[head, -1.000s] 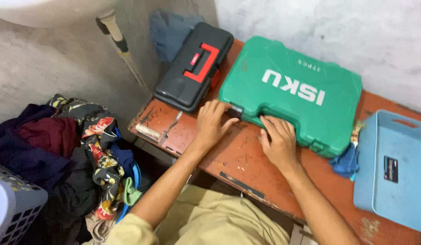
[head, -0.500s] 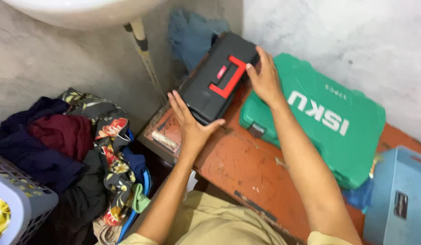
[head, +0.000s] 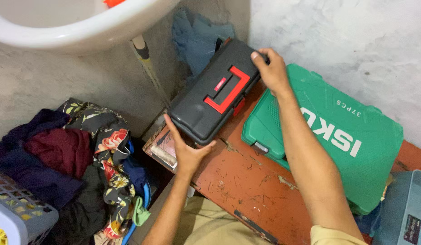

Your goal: The person opens a green socket wrench set, wipes wrenches and sockets with a blue cloth, and removes some pieces. They then open a black toolbox, take out screwdrivers, pliers, scissors and small metal parts, wipe a screwdriver, and arrange the tools and parts on a blue tray and inside the toolbox lid.

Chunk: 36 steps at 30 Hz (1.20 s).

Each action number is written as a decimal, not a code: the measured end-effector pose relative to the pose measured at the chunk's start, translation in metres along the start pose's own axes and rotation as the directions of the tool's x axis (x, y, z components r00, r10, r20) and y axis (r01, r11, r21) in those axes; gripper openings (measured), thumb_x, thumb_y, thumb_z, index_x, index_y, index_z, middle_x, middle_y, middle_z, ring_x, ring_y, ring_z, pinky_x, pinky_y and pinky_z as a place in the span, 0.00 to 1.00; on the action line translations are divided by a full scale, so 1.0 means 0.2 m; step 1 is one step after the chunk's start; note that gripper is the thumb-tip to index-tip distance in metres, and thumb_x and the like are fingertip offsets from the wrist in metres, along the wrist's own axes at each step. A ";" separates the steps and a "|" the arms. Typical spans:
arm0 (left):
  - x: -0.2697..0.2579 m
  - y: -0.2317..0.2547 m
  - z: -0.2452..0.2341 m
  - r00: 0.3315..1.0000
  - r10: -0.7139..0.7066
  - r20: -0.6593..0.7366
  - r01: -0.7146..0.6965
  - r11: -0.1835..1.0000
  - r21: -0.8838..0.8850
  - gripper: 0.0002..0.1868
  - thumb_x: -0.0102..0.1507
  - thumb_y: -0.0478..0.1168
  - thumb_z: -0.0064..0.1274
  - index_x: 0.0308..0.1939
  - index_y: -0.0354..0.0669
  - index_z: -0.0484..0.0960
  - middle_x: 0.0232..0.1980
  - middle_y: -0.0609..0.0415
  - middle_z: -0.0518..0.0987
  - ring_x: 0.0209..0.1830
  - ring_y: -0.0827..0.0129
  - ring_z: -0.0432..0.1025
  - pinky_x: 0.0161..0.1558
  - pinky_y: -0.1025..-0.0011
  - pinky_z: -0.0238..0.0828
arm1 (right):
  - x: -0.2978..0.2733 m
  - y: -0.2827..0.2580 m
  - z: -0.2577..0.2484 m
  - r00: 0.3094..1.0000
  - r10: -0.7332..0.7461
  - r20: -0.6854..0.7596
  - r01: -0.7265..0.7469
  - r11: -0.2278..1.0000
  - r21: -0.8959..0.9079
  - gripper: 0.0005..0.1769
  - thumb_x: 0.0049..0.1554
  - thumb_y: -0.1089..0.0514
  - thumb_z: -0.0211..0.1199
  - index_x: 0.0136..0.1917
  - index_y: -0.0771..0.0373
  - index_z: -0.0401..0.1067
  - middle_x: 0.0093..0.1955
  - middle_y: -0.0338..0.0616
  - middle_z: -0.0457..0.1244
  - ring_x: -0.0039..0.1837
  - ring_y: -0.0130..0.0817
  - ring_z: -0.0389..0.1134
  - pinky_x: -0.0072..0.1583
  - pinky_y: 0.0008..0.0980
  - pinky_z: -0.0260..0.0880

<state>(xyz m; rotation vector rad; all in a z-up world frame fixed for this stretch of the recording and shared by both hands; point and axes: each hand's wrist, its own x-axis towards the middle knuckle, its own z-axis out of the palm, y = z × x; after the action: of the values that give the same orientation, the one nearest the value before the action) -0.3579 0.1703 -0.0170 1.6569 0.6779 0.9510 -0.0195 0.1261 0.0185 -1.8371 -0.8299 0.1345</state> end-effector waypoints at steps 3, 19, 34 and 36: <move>0.09 0.06 -0.07 0.993 0.103 0.057 -0.104 0.994 0.022 0.83 0.42 0.38 0.80 0.81 0.45 0.24 0.85 0.33 0.46 0.83 0.50 0.49 0.80 0.60 0.48 | 0.00 -0.03 -0.02 0.996 -0.047 -0.081 0.068 0.960 0.270 0.18 0.65 0.50 0.63 0.60 0.66 0.72 0.52 0.40 0.66 0.55 0.28 0.64 0.60 0.30 0.67; 0.39 0.39 0.63 0.510 0.418 0.752 -0.104 0.898 -0.428 0.75 0.50 0.32 0.70 0.85 0.53 0.27 0.87 0.43 0.50 0.87 0.58 0.48 0.83 0.63 0.45 | -1.17 0.05 -1.14 0.647 0.229 -0.727 0.033 0.945 0.326 0.16 0.68 0.51 0.60 0.63 0.60 0.62 0.52 0.37 0.56 0.47 0.27 0.51 0.44 0.28 0.51; 0.53 0.47 0.93 0.313 0.266 0.912 -0.343 0.927 -0.152 0.75 0.47 0.42 0.79 0.83 0.52 0.34 0.86 0.37 0.42 0.86 0.49 0.37 0.78 0.59 0.39 | -1.58 0.08 -1.33 0.854 0.065 -0.517 -0.062 0.998 0.023 0.36 0.61 0.54 0.71 0.71 0.67 0.53 0.68 0.50 0.59 0.70 0.37 0.62 0.71 0.38 0.64; 0.49 0.49 0.94 0.316 0.310 0.897 -0.467 0.874 -0.137 0.77 0.44 0.44 0.82 0.82 0.51 0.36 0.84 0.35 0.41 0.85 0.44 0.33 0.77 0.55 0.39 | -1.57 0.00 -1.41 0.903 -0.084 -0.421 -0.035 0.963 -0.269 0.50 0.49 0.57 0.77 0.75 0.68 0.52 0.76 0.60 0.51 0.77 0.50 0.53 0.73 0.44 0.58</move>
<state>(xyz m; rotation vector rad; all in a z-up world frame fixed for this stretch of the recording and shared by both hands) -0.1483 0.1275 0.0790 2.1940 -0.4736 0.1446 -0.1268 -0.2801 0.0500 -2.0061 -0.5763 -0.4106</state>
